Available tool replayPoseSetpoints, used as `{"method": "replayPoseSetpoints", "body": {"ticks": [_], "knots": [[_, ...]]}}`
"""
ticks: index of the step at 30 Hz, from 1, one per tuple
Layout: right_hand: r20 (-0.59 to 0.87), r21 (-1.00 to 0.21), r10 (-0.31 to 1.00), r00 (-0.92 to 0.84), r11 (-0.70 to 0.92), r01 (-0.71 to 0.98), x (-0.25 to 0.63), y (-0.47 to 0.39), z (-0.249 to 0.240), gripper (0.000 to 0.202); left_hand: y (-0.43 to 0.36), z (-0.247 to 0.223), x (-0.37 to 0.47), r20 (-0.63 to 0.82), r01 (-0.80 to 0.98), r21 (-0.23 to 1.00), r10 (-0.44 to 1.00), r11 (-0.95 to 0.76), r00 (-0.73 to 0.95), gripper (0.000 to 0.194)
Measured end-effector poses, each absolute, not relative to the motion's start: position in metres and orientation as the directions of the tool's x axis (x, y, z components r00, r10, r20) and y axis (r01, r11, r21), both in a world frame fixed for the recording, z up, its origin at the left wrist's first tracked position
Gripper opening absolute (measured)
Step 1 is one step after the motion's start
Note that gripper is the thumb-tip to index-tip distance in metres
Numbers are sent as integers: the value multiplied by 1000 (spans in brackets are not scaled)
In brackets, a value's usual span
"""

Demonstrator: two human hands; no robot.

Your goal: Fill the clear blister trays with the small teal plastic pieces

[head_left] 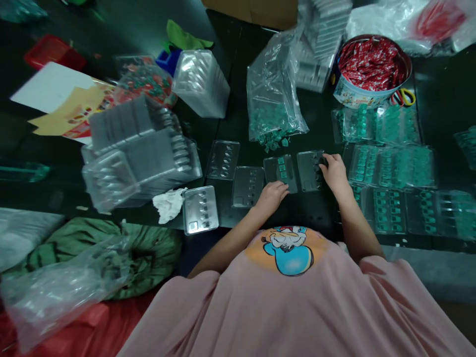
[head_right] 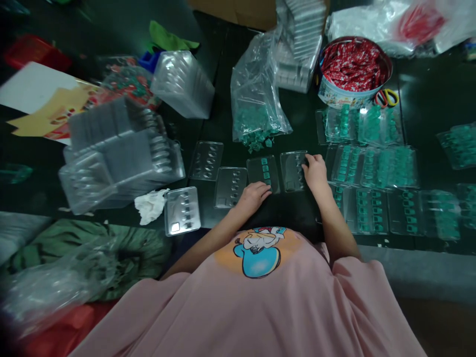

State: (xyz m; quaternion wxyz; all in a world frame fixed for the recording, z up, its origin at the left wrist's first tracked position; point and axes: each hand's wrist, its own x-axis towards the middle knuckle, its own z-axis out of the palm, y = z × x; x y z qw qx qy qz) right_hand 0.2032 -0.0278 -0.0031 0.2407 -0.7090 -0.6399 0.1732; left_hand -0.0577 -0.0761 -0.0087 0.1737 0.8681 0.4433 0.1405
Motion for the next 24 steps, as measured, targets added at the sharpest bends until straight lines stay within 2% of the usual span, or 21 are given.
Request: {"method": "replayPoseSetpoints", "body": {"ticks": [3, 6, 11, 13, 16, 19, 21, 24], "knots": [[-34, -501, 996, 87, -92, 860, 195, -20, -7, 49, -79, -2, -55, 9, 762, 380, 826, -524, 563, 15], [-99, -473, 995, -1, -46, 880, 186, -16, -6, 50, -87, 4, -57, -57, 792, 345, 830, -504, 554, 12], [-176, -446, 973, -152, 60, 893, 178, 0, 8, 44, -95, 10, -68, -90, 782, 380, 821, -494, 563, 18], [-120, -425, 977, -176, 109, 899, 170, 12, 16, 38, -92, 12, -72, -33, 753, 420, 821, -507, 571, 25], [-13, -444, 974, -228, 198, 874, 149, 35, 23, 32, -87, 15, -79, 169, 684, 474, 819, -555, 548, 29], [3, -448, 961, -277, 249, 859, 122, 58, 20, 30, -89, 20, -91, 378, 681, 499, 842, -536, 385, 23], [-13, -407, 960, -279, 250, 879, 107, 68, 13, 30, -95, 21, -104, 426, 711, 534, 872, -457, 240, 18], [-38, -370, 956, -292, 258, 892, 95, 77, 2, 25, -108, 15, -126, 389, 725, 617, 919, -307, 58, 18]]}}
